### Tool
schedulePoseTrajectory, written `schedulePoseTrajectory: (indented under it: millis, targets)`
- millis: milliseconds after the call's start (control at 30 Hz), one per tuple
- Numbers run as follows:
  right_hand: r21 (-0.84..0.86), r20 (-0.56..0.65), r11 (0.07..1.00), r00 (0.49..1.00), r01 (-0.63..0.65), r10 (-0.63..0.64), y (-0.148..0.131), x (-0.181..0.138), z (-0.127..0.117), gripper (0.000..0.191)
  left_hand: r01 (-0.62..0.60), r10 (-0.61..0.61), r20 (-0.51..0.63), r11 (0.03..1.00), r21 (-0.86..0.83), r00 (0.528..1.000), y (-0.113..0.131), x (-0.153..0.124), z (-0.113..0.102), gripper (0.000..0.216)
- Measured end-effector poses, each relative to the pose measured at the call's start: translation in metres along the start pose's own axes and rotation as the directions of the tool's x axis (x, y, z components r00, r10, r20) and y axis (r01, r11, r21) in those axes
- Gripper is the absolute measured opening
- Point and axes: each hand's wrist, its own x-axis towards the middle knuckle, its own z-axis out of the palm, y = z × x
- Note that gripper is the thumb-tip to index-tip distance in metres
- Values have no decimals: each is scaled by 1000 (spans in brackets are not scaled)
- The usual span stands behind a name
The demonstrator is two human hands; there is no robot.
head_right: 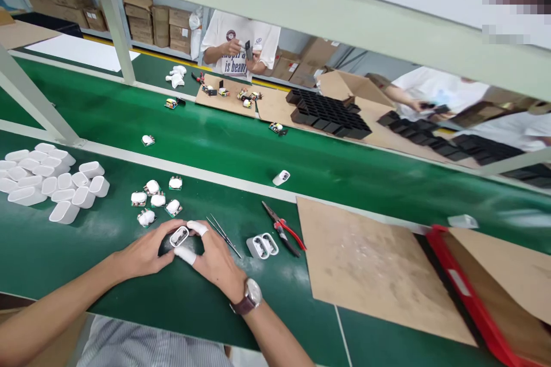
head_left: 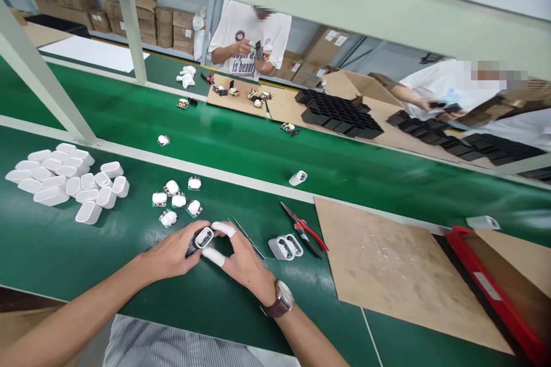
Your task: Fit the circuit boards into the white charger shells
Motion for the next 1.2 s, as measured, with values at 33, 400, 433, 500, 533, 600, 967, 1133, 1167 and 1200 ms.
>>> schedulePoseTrajectory:
  millis: [33,400,433,500,533,600,967,1133,1167,1200]
  targets:
    - [31,-52,999,998,-25,27,3,-1,1,36,-62,64,-51,997,47,997,0,0,1,66]
    - [9,-134,999,990,-40,41,15,-11,9,43,-291,359,-181,903,316,916,4,2,9,12]
    - [19,-129,999,991,-34,36,14,-11,8,45,-258,309,-167,927,271,936,6,3,9,13]
    - [55,-119,998,993,-16,23,13,-12,4,47,-138,145,-179,989,55,973,11,6,9,10]
    - [81,-114,997,993,-6,16,11,-12,3,48,-43,17,-195,990,-131,981,13,8,9,9]
    - [145,-120,989,993,17,1,9,-14,0,48,168,-294,-136,804,-570,946,20,14,8,14]
    - [228,-239,967,969,117,-61,7,-19,-1,46,333,-603,215,91,-939,769,50,25,6,25]
    - [193,-234,979,972,72,-25,7,-19,-1,47,306,-487,-135,716,-628,863,22,54,-33,36]
    - [177,-229,982,973,62,-20,7,-19,0,47,281,-412,-268,864,-418,871,11,68,-52,36]
    - [157,-223,986,975,53,-17,7,-19,1,46,279,-310,-391,951,-135,867,-2,84,-74,34]
